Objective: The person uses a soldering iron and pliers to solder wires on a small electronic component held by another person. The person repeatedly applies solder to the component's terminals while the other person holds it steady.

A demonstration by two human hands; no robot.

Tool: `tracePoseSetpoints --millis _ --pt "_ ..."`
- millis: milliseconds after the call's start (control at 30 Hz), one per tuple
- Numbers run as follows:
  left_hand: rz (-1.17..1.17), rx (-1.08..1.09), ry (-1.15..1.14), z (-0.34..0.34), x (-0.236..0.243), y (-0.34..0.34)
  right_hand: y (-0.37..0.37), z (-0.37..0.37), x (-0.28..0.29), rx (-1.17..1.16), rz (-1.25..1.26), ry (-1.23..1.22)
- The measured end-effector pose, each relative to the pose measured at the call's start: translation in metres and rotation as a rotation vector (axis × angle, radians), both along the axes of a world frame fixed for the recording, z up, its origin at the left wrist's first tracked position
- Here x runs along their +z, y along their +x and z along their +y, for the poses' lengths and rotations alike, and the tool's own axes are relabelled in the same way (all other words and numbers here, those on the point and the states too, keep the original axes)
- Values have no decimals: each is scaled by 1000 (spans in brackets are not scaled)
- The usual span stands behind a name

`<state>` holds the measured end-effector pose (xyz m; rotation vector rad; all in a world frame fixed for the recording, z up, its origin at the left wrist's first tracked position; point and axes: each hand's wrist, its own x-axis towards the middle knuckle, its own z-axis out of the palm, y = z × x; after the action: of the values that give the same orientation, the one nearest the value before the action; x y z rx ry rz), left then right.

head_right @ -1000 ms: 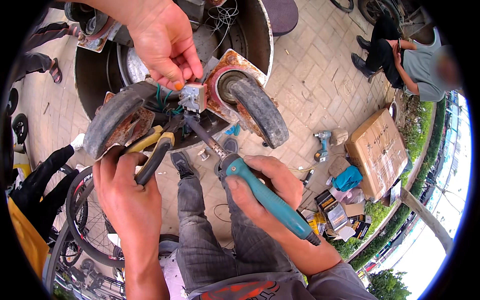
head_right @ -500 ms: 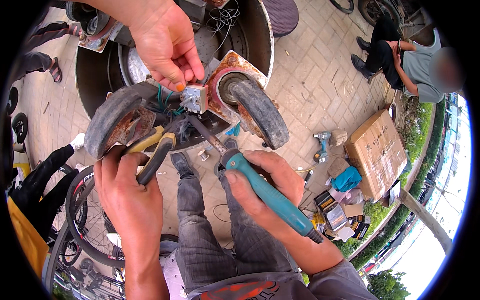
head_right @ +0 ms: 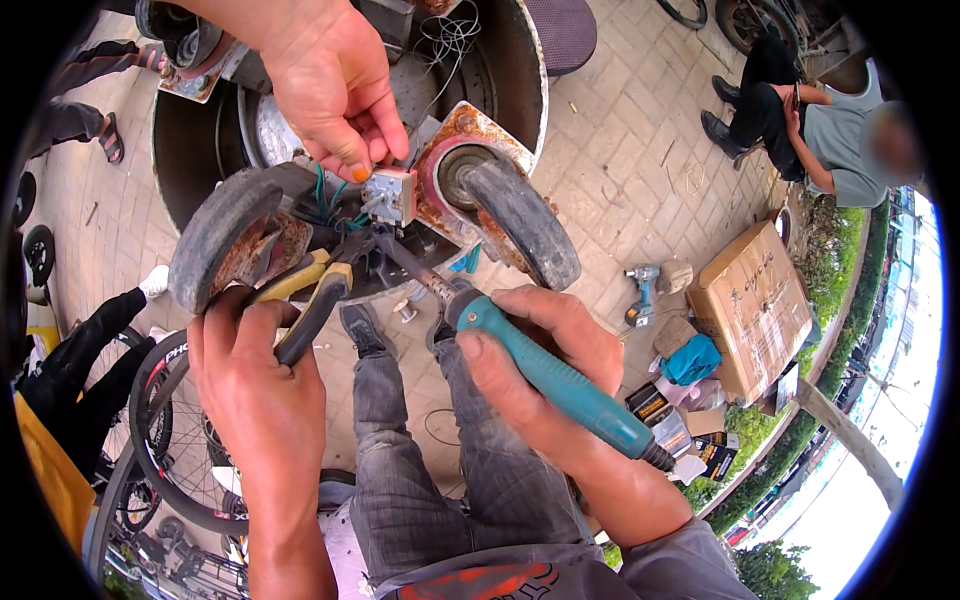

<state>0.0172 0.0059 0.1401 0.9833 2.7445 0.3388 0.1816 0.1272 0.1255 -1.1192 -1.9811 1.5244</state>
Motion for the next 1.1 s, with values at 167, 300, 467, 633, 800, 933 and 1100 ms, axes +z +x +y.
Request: tracePoseSetpoints --millis 167,300,467,633,800,933,1100 --pt "-1 6 -2 0 0 0 -17 12 19 164 -144 204" --pt "-1 -17 -9 -4 -4 0 -29 13 25 165 -162 238" --pt "15 -27 -8 -5 -5 -1 -31 13 29 213 -179 246" --pt "19 -22 -12 -3 -4 0 -31 11 30 225 -202 252" --pt "15 -18 -18 -2 -3 -1 -26 8 22 262 -151 336" --pt "17 -19 -10 -1 -4 -1 -26 8 21 263 -142 369" --pt "24 -18 2 -1 -4 -1 -28 7 25 211 -186 277"
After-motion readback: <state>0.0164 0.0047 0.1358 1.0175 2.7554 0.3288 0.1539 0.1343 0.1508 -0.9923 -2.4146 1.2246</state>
